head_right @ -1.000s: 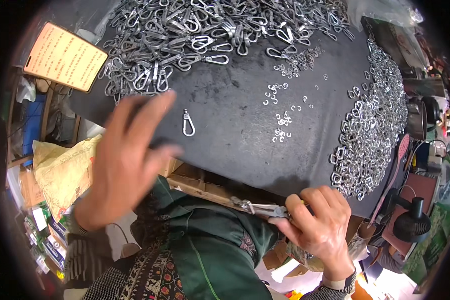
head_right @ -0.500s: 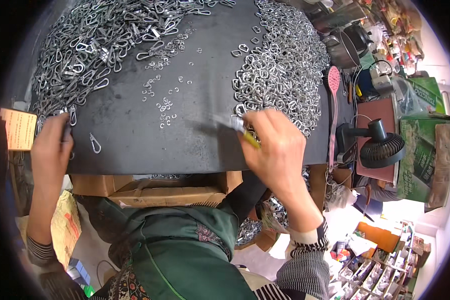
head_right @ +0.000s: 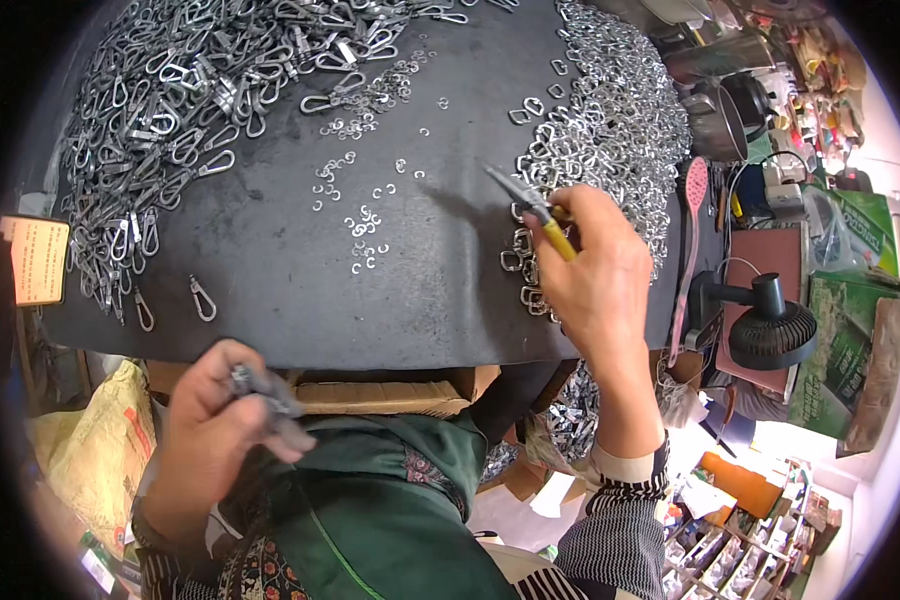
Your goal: The person assembles metal snap hooks by securing small metal rings with pliers, pets a cat on the floor, and moves items on a nearby table before resuming the assembly work.
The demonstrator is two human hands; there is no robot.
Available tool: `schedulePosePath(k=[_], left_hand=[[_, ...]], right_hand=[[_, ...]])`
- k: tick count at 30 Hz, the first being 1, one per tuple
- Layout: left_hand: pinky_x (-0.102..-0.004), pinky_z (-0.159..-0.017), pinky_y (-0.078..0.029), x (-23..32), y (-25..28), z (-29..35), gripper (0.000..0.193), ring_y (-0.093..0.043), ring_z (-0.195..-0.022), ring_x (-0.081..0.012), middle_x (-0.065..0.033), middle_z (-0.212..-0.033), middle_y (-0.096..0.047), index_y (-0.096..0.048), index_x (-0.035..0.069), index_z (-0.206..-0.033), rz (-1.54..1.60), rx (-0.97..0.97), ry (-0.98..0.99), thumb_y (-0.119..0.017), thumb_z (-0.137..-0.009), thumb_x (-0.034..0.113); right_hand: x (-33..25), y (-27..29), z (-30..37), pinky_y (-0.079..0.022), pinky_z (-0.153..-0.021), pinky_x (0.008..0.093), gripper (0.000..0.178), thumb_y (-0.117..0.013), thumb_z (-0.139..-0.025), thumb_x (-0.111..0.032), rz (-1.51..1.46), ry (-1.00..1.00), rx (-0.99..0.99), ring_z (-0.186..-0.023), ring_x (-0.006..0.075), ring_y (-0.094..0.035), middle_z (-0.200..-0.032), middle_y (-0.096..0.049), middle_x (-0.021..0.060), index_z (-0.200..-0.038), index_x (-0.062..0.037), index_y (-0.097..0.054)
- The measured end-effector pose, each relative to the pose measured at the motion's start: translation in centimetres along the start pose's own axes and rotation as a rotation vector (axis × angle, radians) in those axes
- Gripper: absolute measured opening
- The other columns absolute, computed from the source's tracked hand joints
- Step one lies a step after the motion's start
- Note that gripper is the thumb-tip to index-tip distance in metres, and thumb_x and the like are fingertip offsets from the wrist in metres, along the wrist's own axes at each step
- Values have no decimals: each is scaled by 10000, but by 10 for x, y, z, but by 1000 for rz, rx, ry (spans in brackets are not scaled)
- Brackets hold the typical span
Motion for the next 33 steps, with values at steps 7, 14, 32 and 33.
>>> schedulePosePath(k=[7, 14, 32, 33], left_hand=[[-238, -629, -566, -18, -14, -13, 204, -679, -756, -133, -94, -914, -662, -524, -27, -1171, -130, -292, 60, -562, -994, 65], [-240, -641, -545, -26, -26, -20, 232, -670, -770, -120, -103, -1005, -700, -590, -13, -1203, -42, -215, 22, -583, -990, 79], [-204, -542, -498, -48, -27, -16, 291, -648, -682, -90, -70, -952, -708, -621, 1, -1268, 21, -110, -175, -577, -998, 102], [-208, -542, -500, -50, -26, -16, 302, -652, -687, -93, -74, -949, -705, -611, 5, -1283, 88, -132, -159, -572, -1003, 109]], right_hand=[[17, 14, -9, -410, -571, 277, 161, -674, -879, -125, -314, -225, -89, -634, 79, -504, -689, -601, 55, -881, 21, -606], [-16, 4, 24, -405, -591, 203, 119, -729, -881, -115, -1003, -285, -477, -676, 21, -497, -752, -582, -44, -900, -27, -653], [-69, -26, 80, -516, -645, 262, 221, -748, -790, 66, -1032, 191, -252, -736, 163, -657, -872, -678, 93, -977, 1, -652], [-70, -24, 81, -535, -663, 295, 249, -753, -759, 75, -951, 265, -216, -763, 219, -680, -890, -686, 110, -976, -1, -657]])
Point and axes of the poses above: each hand's wrist, its own z-axis away from the middle knuckle, its own y-axis out of the back of the hand, x = y × z, the point moved 1 cm from there along -z, towards the middle knuckle
